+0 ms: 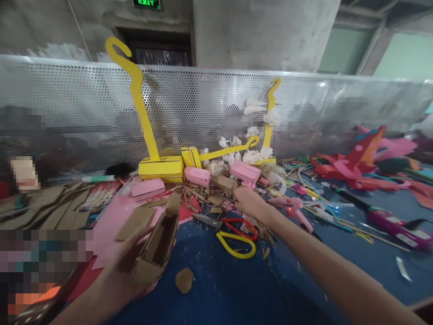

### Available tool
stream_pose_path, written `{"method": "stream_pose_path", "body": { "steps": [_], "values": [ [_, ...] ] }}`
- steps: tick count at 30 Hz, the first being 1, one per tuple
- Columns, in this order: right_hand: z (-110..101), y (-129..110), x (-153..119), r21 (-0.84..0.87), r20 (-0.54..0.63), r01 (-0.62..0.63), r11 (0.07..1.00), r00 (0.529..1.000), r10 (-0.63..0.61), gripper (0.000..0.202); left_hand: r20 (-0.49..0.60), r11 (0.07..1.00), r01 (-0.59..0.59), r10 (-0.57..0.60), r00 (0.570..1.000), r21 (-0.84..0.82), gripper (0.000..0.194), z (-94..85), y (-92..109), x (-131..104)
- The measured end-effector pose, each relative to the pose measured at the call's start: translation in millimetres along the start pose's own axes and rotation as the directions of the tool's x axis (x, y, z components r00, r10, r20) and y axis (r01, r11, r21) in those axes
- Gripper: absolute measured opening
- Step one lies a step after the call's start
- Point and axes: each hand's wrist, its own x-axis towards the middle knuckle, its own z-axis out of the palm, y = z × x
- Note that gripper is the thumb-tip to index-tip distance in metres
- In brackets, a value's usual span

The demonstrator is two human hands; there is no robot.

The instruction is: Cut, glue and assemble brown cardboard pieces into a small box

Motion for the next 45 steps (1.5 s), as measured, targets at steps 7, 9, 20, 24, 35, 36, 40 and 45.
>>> {"method": "stream_pose_path", "body": {
  "steps": [7, 9, 20, 24, 35, 36, 40, 45],
  "values": [
    [-33, 3, -23, 0.093, -0.127, 0.078, 0.993, 0.99, -0.066, 0.003, 0.052, 0.999, 0.049, -0.05, 0.997, 0.019, 0.04, 14.2, 3, -8],
    [-49, -3, -32, 0.157, -0.18, 0.13, 0.979, 0.978, -0.101, 0.006, 0.05, 0.999, 0.048, -0.048, 0.998, 0.004, 0.039, 19.5, 4, -11],
    [-33, -98, -68, 0.803, -0.395, 0.41, 0.432, 0.91, -0.129, 0.022, 0.098, 0.996, 0.085, -0.084, 0.992, -0.007, 0.029, 12.0, -5, -2],
    [-12, -117, -72, 0.822, -0.434, 0.464, 0.329, 0.886, -0.165, 0.019, 0.088, 1.0, 0.028, -0.029, 0.996, 0.01, 0.028, 15.7, -9, -1],
    [1, -130, -85, 0.672, -0.495, 0.505, 0.541, 0.85, -0.179, 0.007, 0.048, 0.97, 0.128, -0.14, 0.989, 0.209, 0.042, 11.3, -17, -6],
    [0, -131, -85, 0.662, -0.498, 0.512, 0.547, 0.846, -0.189, 0.007, 0.036, 0.966, 0.132, -0.144, 0.989, 0.222, 0.042, 11.6, -18, -7],
    [0, -131, -85, 0.671, -0.486, 0.505, 0.543, 0.852, -0.193, 0.009, 0.06, 0.959, 0.14, -0.16, 0.985, 0.246, 0.044, 13.0, -19, -6],
    [4, -131, -85, 0.699, -0.466, 0.482, 0.529, 0.867, -0.176, 0.01, 0.037, 0.966, 0.141, -0.153, 0.988, 0.217, 0.039, 11.0, -20, -5]
  ]
}}
